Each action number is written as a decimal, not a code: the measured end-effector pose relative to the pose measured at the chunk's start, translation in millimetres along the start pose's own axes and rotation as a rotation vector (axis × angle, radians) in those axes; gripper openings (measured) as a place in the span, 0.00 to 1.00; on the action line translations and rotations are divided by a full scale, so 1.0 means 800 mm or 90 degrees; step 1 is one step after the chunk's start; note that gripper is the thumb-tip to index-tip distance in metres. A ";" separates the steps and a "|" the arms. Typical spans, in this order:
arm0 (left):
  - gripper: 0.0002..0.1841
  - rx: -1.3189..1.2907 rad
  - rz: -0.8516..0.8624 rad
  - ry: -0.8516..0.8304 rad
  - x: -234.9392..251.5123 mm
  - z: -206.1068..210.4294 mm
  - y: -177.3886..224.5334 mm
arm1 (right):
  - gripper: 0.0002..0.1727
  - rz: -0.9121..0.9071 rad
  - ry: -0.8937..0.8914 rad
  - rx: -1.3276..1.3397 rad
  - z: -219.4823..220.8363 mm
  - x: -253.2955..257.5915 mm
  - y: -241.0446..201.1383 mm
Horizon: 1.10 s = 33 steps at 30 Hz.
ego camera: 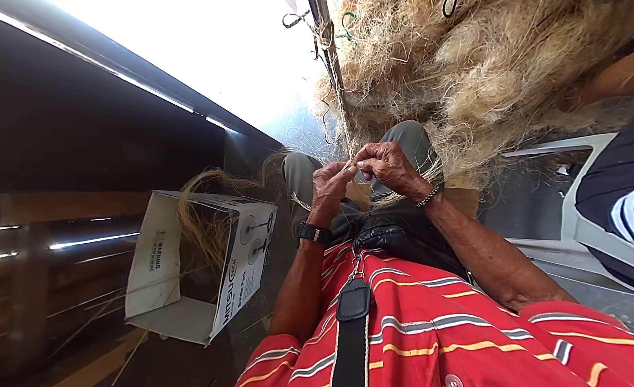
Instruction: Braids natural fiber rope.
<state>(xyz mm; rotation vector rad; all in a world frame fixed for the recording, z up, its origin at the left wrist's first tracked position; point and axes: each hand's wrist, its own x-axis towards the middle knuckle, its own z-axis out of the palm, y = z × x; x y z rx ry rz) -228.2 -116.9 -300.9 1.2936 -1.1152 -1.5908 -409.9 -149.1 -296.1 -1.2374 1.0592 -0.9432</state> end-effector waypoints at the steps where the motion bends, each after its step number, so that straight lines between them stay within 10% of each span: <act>1: 0.03 -0.038 -0.010 -0.017 0.001 -0.001 0.001 | 0.07 0.025 0.000 0.028 0.000 0.000 0.000; 9: 0.03 -0.214 -0.093 -0.057 0.015 -0.001 -0.008 | 0.09 0.204 0.013 0.275 0.004 -0.002 0.004; 20: 0.06 -0.331 -0.030 -0.068 0.003 0.014 -0.032 | 0.07 0.157 0.075 0.240 0.013 0.001 0.004; 33: 0.06 -0.131 0.065 0.040 -0.001 0.019 -0.044 | 0.04 0.173 0.072 0.197 0.013 0.002 0.012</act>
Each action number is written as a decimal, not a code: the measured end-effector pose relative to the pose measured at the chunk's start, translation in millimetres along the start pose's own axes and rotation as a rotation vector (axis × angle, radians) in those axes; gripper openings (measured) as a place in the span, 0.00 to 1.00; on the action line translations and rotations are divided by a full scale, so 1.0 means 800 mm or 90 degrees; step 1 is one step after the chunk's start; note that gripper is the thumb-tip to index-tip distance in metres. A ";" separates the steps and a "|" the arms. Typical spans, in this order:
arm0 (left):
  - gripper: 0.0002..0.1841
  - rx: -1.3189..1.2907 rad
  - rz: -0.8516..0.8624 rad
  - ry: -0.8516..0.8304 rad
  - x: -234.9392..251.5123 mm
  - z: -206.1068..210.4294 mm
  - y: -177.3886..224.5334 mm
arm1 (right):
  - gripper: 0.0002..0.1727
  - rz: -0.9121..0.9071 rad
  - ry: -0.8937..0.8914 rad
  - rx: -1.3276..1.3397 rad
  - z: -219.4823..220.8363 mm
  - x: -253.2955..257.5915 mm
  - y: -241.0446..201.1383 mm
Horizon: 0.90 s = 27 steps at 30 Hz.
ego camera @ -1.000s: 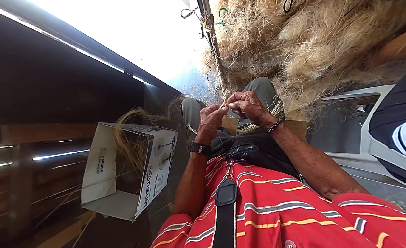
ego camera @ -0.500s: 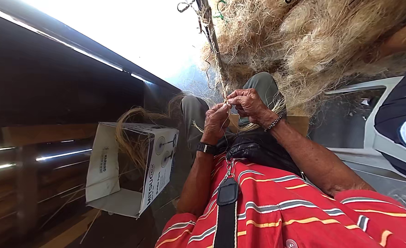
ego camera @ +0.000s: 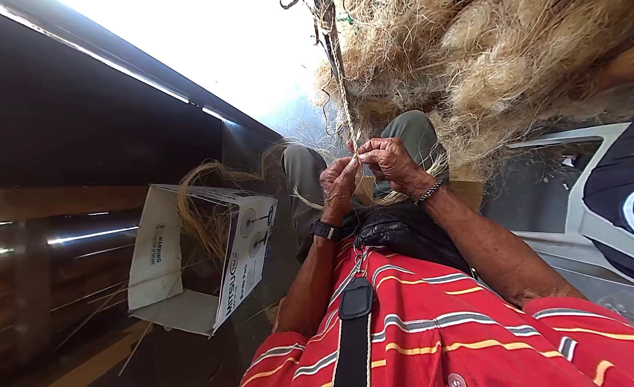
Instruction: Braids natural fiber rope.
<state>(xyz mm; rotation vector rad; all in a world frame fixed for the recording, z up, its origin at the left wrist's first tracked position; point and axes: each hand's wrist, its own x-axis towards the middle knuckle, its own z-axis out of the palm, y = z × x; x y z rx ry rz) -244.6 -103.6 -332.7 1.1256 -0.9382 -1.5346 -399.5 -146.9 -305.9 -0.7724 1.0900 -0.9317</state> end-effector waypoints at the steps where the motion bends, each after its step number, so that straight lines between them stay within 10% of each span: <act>1: 0.07 0.011 0.002 0.008 0.000 0.001 0.002 | 0.04 -0.002 -0.001 -0.002 -0.001 0.000 0.001; 27: 0.10 0.027 -0.084 0.037 0.008 -0.002 0.028 | 0.05 -0.159 -0.048 -0.279 -0.007 -0.004 -0.003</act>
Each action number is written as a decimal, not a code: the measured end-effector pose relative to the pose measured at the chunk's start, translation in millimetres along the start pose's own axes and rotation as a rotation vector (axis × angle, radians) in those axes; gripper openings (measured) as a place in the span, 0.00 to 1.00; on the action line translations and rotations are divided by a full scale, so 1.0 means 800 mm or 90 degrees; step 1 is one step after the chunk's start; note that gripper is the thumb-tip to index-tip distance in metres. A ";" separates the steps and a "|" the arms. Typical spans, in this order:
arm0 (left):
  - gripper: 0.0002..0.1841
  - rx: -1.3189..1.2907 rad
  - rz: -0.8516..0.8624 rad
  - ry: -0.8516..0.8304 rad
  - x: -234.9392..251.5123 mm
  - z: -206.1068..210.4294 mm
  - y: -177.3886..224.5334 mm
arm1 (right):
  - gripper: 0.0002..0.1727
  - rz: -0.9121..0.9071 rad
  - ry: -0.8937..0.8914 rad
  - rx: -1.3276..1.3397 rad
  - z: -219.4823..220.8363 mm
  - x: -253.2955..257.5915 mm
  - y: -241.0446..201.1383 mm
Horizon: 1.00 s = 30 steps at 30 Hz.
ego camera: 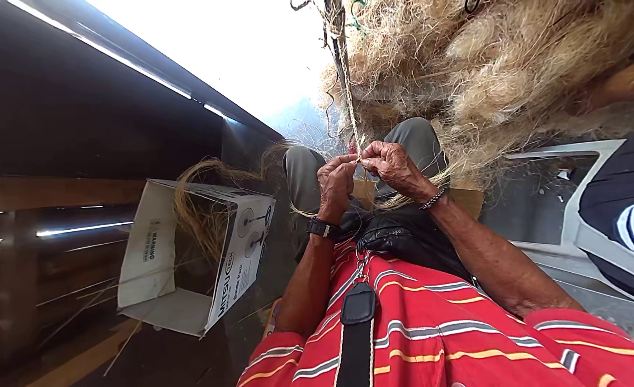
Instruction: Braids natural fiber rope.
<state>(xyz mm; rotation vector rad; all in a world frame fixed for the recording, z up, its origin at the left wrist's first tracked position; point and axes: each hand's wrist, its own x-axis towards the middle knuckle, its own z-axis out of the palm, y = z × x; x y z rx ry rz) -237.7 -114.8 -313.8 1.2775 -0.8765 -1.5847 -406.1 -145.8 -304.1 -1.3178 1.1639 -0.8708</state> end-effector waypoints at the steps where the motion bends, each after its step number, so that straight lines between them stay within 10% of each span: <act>1: 0.11 -0.018 -0.001 -0.004 0.000 0.002 0.001 | 0.04 0.006 -0.003 0.025 -0.001 0.002 0.002; 30: 0.06 -0.106 0.016 -0.029 0.001 0.015 0.013 | 0.05 -0.005 -0.021 0.123 -0.014 0.004 0.000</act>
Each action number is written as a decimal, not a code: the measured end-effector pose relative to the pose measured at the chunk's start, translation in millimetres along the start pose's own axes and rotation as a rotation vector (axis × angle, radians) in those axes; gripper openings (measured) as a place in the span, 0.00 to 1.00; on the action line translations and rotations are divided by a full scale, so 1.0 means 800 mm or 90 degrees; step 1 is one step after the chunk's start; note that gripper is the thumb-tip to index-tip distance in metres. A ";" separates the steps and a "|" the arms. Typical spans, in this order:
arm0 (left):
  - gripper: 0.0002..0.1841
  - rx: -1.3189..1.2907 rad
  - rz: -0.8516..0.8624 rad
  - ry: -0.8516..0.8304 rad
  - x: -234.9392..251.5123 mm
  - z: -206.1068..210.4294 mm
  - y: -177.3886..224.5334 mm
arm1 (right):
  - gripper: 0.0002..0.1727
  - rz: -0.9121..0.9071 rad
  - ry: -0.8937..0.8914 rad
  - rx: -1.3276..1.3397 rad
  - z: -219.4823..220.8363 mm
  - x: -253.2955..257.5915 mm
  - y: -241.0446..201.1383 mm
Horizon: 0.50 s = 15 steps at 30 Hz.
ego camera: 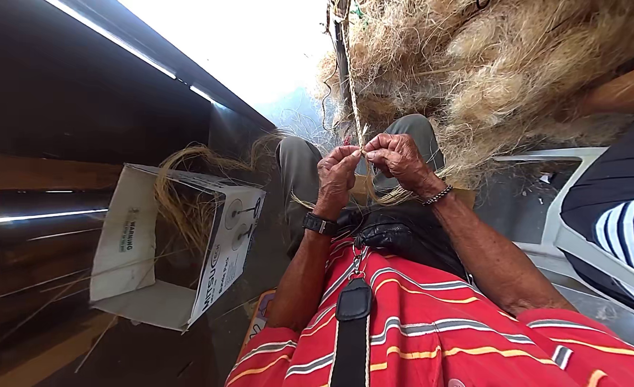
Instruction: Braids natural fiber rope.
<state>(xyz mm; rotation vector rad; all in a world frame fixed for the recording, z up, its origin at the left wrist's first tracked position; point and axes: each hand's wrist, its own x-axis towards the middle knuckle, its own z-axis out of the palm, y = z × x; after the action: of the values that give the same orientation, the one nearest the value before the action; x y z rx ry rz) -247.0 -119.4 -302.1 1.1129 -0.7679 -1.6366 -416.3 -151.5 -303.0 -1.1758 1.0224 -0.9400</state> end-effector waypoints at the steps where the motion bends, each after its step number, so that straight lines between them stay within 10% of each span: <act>1: 0.05 0.017 0.009 -0.002 0.000 0.000 -0.002 | 0.05 -0.009 0.005 -0.018 0.000 -0.001 -0.001; 15: 0.07 -0.022 -0.062 -0.035 -0.001 -0.001 -0.001 | 0.06 0.008 0.018 0.020 0.005 -0.002 0.001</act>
<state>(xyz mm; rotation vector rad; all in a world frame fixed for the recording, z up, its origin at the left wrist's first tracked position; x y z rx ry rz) -246.3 -118.0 -302.8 1.0996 -0.7276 -1.7626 -412.5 -148.9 -303.4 -1.1311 1.0326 -0.9621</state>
